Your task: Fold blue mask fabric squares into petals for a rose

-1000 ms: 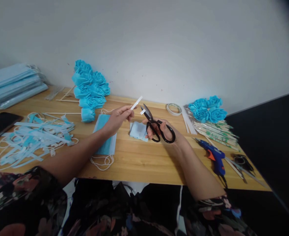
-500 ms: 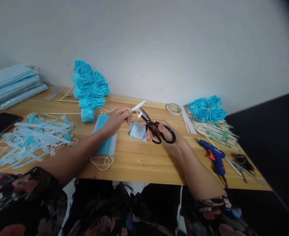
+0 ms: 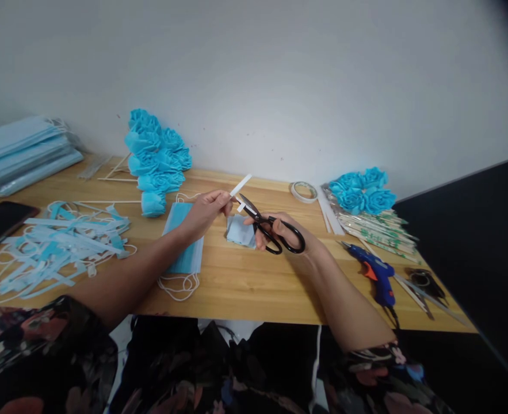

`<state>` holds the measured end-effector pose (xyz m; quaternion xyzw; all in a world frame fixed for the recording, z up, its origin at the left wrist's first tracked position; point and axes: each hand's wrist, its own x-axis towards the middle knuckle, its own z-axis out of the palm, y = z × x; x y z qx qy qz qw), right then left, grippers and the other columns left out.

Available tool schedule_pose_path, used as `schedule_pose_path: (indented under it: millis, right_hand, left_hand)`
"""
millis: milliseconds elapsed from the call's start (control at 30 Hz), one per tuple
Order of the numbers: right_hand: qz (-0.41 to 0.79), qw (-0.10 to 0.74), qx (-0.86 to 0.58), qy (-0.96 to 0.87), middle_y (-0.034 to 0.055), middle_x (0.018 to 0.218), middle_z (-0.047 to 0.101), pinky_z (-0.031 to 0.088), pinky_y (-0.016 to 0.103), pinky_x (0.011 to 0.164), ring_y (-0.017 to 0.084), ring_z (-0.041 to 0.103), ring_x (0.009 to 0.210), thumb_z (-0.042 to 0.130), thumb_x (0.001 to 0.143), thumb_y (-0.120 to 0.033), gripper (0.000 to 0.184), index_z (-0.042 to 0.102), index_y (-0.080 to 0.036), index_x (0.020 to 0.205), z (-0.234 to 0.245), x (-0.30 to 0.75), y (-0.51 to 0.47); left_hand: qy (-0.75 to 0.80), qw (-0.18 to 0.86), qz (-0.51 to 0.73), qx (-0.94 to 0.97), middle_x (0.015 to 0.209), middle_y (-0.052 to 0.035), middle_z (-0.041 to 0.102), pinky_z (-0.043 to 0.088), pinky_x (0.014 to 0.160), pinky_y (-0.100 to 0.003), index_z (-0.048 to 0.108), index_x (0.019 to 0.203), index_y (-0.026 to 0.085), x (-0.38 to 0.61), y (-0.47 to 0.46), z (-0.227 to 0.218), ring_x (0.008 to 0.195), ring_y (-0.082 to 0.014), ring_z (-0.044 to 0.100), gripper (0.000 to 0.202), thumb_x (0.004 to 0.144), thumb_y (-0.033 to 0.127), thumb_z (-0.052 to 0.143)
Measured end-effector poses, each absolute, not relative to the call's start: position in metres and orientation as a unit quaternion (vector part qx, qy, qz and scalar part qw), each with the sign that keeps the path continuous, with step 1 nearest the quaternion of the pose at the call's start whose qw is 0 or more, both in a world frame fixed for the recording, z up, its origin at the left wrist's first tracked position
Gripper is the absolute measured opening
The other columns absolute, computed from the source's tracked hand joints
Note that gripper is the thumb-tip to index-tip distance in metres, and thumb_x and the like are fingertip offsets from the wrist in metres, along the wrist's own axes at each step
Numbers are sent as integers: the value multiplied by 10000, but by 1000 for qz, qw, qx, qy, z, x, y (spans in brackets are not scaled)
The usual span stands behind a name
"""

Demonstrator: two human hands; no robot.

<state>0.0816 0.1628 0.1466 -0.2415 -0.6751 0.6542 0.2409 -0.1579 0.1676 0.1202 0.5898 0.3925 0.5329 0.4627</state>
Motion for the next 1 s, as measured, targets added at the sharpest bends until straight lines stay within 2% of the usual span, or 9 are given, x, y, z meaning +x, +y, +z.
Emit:
schedule_pose_path:
  millis: [200,333,533,633,800,1000]
  right_hand:
    - [657,229,-233,-679,87,758,718,505,271,575,156,643,617,614,787,-835,803,704,-110,1120,147,82,162]
    - [658,224,-228,-681,75,755,717,507,271,583,150,639,612,614,802,-821,778,703,-119,1123,148,81,161]
    - [662,221,-221,-682,74,754,713,510,266,596,155,654,632,622,802,-816,801,691,-98,1150,146,81,162]
    - [656,225,-225,-685,63,740,701,497,258,573,144,635,606,609,807,-822,813,689,-96,1164,145,80,162]
    - [638,237,-232,-695,10,661,638,401,225,459,80,501,456,562,853,-807,790,686,-94,1172,142,79,164]
    - [637,246,-245,-688,-51,582,553,360,207,422,52,434,399,596,859,-772,746,692,-98,1163,139,79,166]
  left_hand:
    - [352,500,543,575,717,-29,607,475,726,-295,616,706,179,-157,173,110,702,-148,548,498,919,628,601]
    - [332,526,543,564,731,-18,618,492,719,-276,642,774,167,-156,173,109,707,-136,575,527,849,688,671]
    - [323,546,527,565,746,3,631,496,712,-255,683,928,158,-157,172,108,712,-130,607,571,766,701,749]
    - [326,550,513,572,763,-1,653,488,721,-256,677,977,161,-159,173,104,725,-135,628,576,770,693,754]
    - [333,538,503,588,771,-18,678,484,749,-271,663,951,163,-160,173,105,737,-140,637,540,803,677,736]
    - [331,525,501,603,773,-26,681,478,776,-293,665,928,162,-162,173,104,739,-146,619,490,849,644,709]
